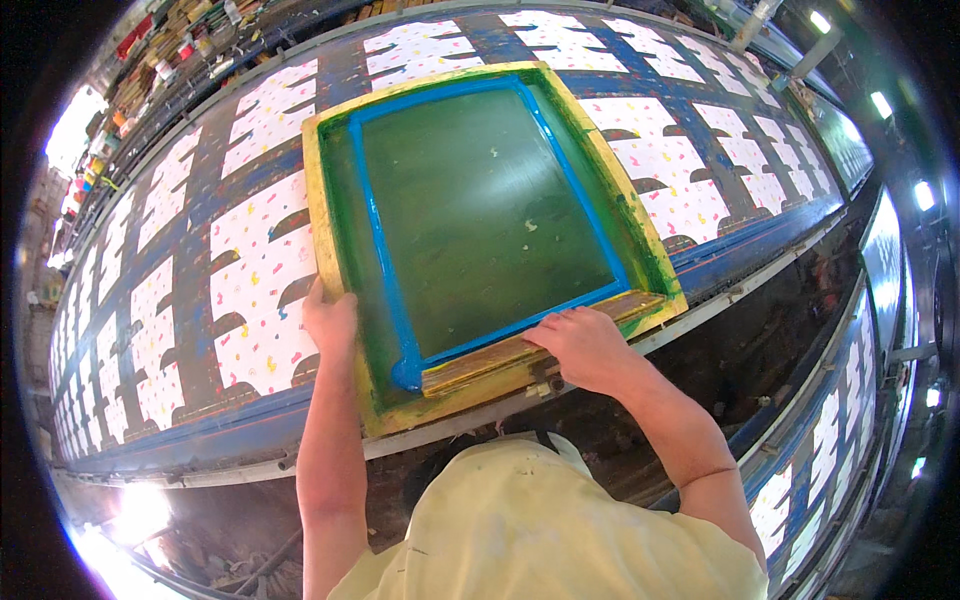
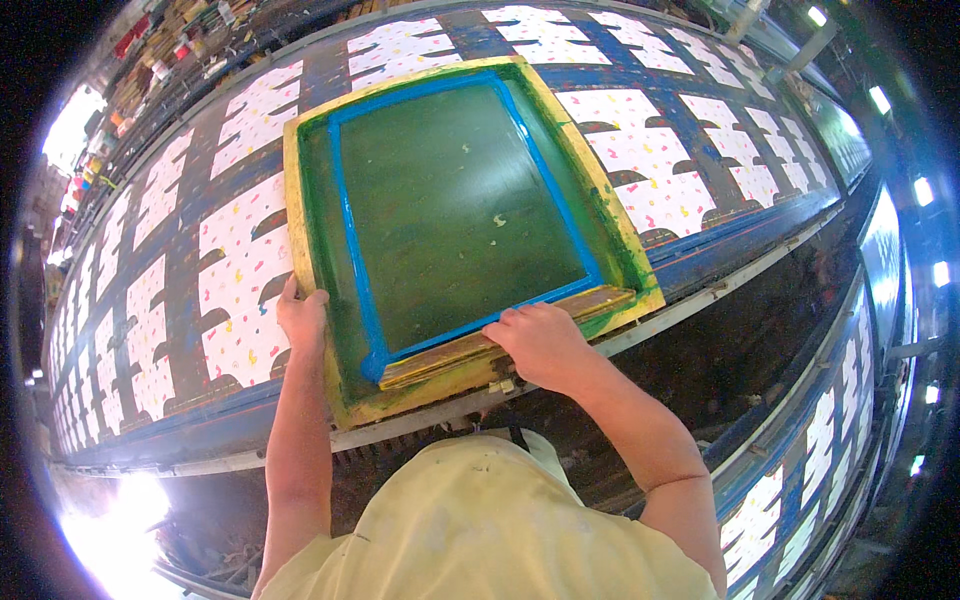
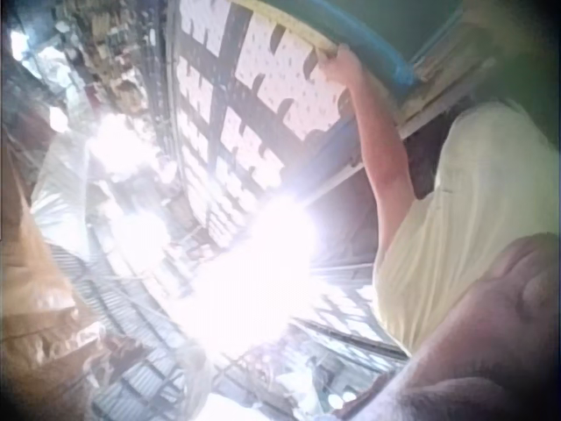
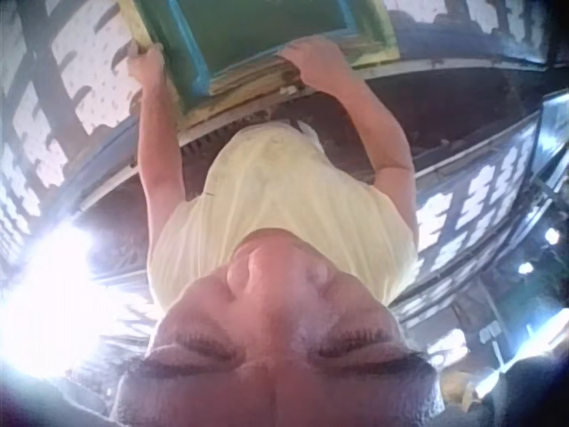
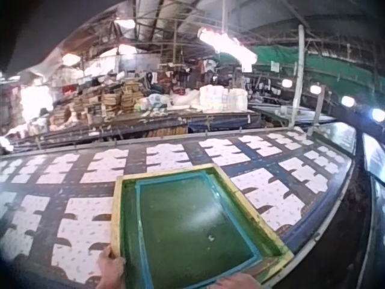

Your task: The person performs screen printing by repeatedly placing a screen frame over patterned paper sheets on a conveyor and pulling a squeegee across the screen to transfer ink. The person moves the frame along the conveyor to print successive sheets.

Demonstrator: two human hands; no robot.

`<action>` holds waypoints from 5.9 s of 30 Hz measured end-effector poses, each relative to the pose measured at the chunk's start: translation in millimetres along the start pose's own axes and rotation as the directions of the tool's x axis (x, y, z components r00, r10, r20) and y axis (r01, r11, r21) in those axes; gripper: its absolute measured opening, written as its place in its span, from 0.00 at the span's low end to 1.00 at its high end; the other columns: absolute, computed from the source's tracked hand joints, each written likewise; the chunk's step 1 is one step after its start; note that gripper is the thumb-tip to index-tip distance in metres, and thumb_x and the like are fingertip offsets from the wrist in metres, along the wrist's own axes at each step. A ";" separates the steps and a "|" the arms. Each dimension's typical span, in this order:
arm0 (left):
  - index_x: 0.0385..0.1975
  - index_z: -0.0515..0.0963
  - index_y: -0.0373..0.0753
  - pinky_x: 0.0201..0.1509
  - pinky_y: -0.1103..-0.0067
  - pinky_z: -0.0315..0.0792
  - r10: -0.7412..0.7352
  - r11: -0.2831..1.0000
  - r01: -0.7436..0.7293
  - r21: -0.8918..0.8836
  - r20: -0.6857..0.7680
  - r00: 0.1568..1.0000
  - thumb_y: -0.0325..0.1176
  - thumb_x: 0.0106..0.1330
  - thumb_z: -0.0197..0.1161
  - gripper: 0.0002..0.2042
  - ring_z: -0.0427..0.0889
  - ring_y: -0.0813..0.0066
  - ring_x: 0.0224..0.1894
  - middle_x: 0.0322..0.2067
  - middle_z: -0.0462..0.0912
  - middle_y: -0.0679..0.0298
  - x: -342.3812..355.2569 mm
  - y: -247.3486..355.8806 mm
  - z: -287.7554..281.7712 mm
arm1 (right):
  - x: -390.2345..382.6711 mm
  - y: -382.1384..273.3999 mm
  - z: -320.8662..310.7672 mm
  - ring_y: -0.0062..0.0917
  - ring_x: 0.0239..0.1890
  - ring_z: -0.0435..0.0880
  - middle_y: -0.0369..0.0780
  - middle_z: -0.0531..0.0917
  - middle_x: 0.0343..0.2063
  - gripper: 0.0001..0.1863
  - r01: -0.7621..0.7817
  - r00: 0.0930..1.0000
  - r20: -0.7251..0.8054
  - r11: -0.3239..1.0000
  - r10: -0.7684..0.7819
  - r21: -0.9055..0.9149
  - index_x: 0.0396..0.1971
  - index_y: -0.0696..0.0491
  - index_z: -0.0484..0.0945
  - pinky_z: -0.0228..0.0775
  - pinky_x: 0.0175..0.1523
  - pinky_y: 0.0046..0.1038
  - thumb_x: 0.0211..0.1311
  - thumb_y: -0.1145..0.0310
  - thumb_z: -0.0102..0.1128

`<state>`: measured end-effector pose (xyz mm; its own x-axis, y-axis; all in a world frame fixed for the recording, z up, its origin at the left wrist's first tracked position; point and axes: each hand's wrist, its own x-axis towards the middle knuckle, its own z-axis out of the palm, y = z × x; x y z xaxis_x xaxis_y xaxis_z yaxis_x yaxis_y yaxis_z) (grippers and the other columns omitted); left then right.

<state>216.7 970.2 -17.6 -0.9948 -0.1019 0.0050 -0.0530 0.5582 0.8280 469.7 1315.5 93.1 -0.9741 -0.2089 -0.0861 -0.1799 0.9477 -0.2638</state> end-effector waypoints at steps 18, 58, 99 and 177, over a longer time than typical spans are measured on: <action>0.68 0.81 0.27 0.70 0.52 0.78 0.134 0.946 -0.077 0.314 -0.163 0.977 0.34 0.59 0.75 0.34 0.82 0.36 0.63 0.56 0.85 0.39 -7.4 5.7 10.0 | 169.5 75.2 17.6 0.47 0.55 0.90 0.43 0.91 0.54 0.27 0.082 0.957 -0.262 0.984 -0.121 -0.156 0.60 0.46 0.89 0.82 0.63 0.48 0.60 0.81 0.64; 0.72 0.78 0.31 0.71 0.52 0.78 0.093 0.947 -0.028 0.319 -0.192 0.977 0.38 0.73 0.75 0.31 0.81 0.38 0.64 0.59 0.83 0.40 -10.6 22.4 10.9 | 259.9 96.8 -40.5 0.51 0.54 0.93 0.50 0.94 0.50 0.19 0.069 0.997 0.052 0.986 -0.062 -0.150 0.56 0.50 0.93 0.84 0.61 0.53 0.64 0.68 0.77; 0.58 0.85 0.31 0.70 0.53 0.80 -0.063 0.785 0.221 0.579 -0.279 0.958 0.56 0.76 0.71 0.29 0.86 0.43 0.65 0.58 0.87 0.43 -18.3 56.3 26.8 | -38.4 283.9 22.2 0.57 0.76 0.75 0.57 0.78 0.72 0.47 -0.396 0.816 -0.239 0.811 0.526 0.430 0.80 0.57 0.69 0.68 0.79 0.54 0.62 0.71 0.83; 0.40 0.85 0.29 0.60 0.61 0.77 -0.036 0.944 0.073 0.323 -0.116 0.993 0.31 0.57 0.82 0.16 0.85 0.54 0.49 0.44 0.85 0.50 -161.3 298.4 408.8 | -216.3 729.6 -78.0 0.28 0.61 0.91 0.44 0.91 0.61 0.41 -0.488 0.587 -0.254 0.587 0.769 0.646 0.76 0.53 0.79 0.82 0.67 0.32 0.61 0.89 0.72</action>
<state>325.6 1489.8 -0.6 -0.9753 -0.2174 0.0401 -0.1503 0.7852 0.6007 538.4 2070.9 -5.7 -0.7449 0.6671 -0.0088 0.4583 0.5021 -0.7334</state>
